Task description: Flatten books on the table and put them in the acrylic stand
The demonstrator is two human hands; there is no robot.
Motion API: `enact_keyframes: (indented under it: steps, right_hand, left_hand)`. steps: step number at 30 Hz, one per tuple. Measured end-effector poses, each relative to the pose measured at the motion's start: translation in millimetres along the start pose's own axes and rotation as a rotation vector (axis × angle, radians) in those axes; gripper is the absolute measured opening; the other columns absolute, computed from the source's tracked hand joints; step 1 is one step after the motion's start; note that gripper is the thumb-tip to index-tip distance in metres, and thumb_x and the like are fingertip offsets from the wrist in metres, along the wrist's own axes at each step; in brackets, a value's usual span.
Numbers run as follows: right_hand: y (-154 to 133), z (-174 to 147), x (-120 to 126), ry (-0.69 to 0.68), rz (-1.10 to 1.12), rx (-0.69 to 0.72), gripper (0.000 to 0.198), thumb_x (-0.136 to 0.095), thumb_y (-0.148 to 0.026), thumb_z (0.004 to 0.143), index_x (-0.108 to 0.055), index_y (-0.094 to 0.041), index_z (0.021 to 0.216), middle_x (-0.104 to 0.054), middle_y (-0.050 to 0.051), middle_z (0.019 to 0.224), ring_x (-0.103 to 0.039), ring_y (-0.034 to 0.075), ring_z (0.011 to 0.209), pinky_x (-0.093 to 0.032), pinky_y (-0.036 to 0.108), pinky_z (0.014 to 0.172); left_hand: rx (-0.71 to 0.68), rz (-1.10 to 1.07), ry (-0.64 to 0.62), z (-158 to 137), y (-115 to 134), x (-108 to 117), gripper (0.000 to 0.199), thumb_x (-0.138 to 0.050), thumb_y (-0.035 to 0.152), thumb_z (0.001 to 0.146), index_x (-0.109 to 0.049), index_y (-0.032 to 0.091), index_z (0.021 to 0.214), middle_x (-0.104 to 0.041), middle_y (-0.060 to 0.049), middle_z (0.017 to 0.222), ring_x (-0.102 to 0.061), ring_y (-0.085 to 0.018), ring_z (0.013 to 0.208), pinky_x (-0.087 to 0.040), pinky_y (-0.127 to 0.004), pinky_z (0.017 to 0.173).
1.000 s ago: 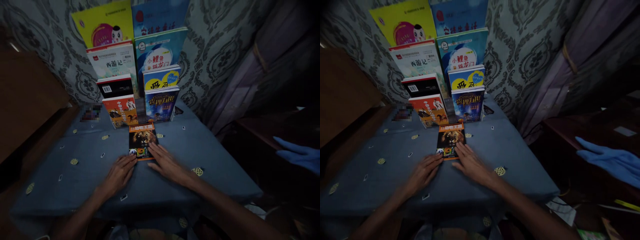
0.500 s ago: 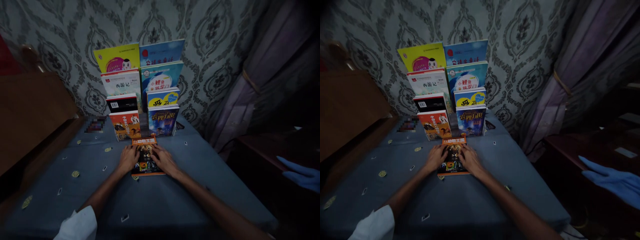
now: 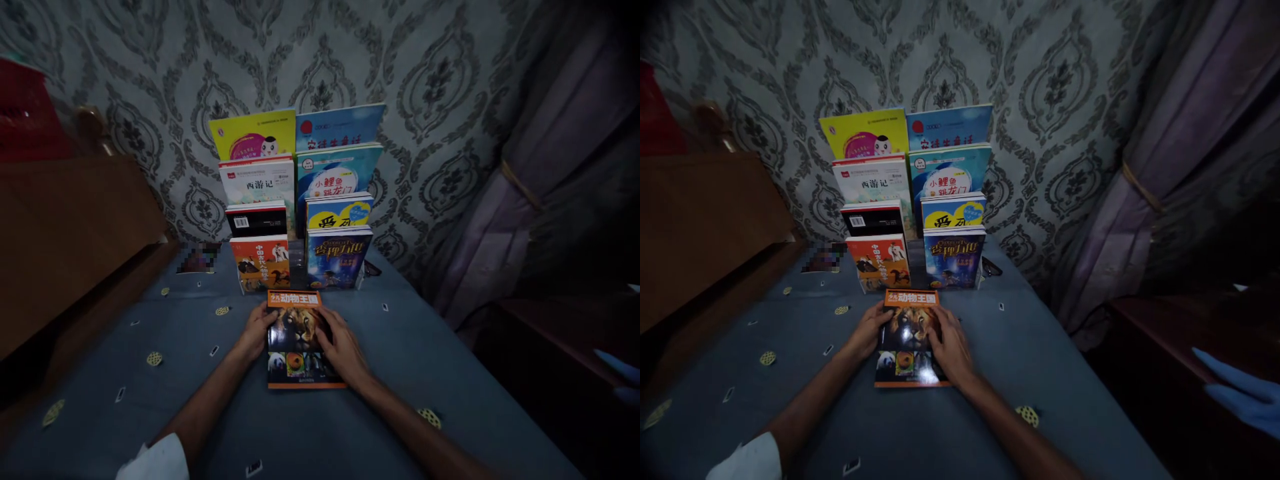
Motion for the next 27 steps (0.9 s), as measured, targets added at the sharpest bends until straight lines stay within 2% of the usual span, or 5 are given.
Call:
enact_keyframes:
  steps: [7,12,19,23,27]
  right_hand:
    - [20,5,-2,0.037,0.313,-0.130,0.051,-0.048,-0.045,0.095,-0.051,-0.024,0.142,-0.069,0.012,0.125,-0.064,0.032,0.118,-0.054,0.056,0.099]
    - [-7,22,15,-0.045,0.580,-0.181,0.050,-0.050,-0.052,0.095,-0.057,-0.021,0.133,-0.074,0.012,0.112,-0.069,0.030,0.107,-0.058,0.048,0.091]
    - [-84,32,51,0.113,0.555,0.041,0.028,-0.049,-0.042,0.098,-0.062,-0.024,0.115,-0.070,0.006,0.109,-0.066,0.023,0.100,-0.054,0.035,0.087]
    - [-82,7,36,0.186,0.447,0.057,0.022,-0.044,-0.035,0.101,-0.061,-0.024,0.110,-0.068,0.004,0.098,-0.063,0.021,0.091,-0.053,0.032,0.081]
    - [-76,-15,30,0.207,0.367,0.117,0.018,-0.043,-0.027,0.100,-0.057,-0.024,0.112,-0.065,0.005,0.099,-0.063,0.021,0.092,-0.053,0.034,0.081]
  left_hand:
    - [0.022,-0.148,-0.079,-15,24,-17,0.049,-0.086,0.035,0.067,-0.069,0.016,0.109,-0.077,-0.006,0.097,-0.073,-0.019,0.087,-0.057,-0.026,0.080]
    - [-0.077,-0.138,-0.098,-21,53,-27,0.047,-0.084,0.038,0.070,-0.069,0.018,0.109,-0.077,-0.006,0.101,-0.072,-0.024,0.099,-0.057,-0.034,0.090]
    - [-0.302,-0.055,-0.095,-32,90,-27,0.033,-0.074,0.029,0.067,-0.072,0.018,0.098,-0.076,-0.004,0.097,-0.070,-0.026,0.099,-0.052,-0.036,0.091]
    - [-0.317,0.052,-0.074,-37,73,-16,0.018,-0.063,0.020,0.058,-0.070,0.018,0.075,-0.069,0.000,0.072,-0.065,-0.021,0.078,-0.049,-0.030,0.077]
    - [-0.302,0.200,-0.196,-51,68,-18,0.010,-0.062,0.020,0.063,-0.068,0.017,0.071,-0.064,-0.002,0.073,-0.057,-0.017,0.071,-0.043,-0.025,0.068]
Point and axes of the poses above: each hand's wrist, its own z-axis towards the middle knuckle, its own x-axis out of the back of the hand, y = z × x, the point moved 4 cm from there along z, towards the middle knuckle
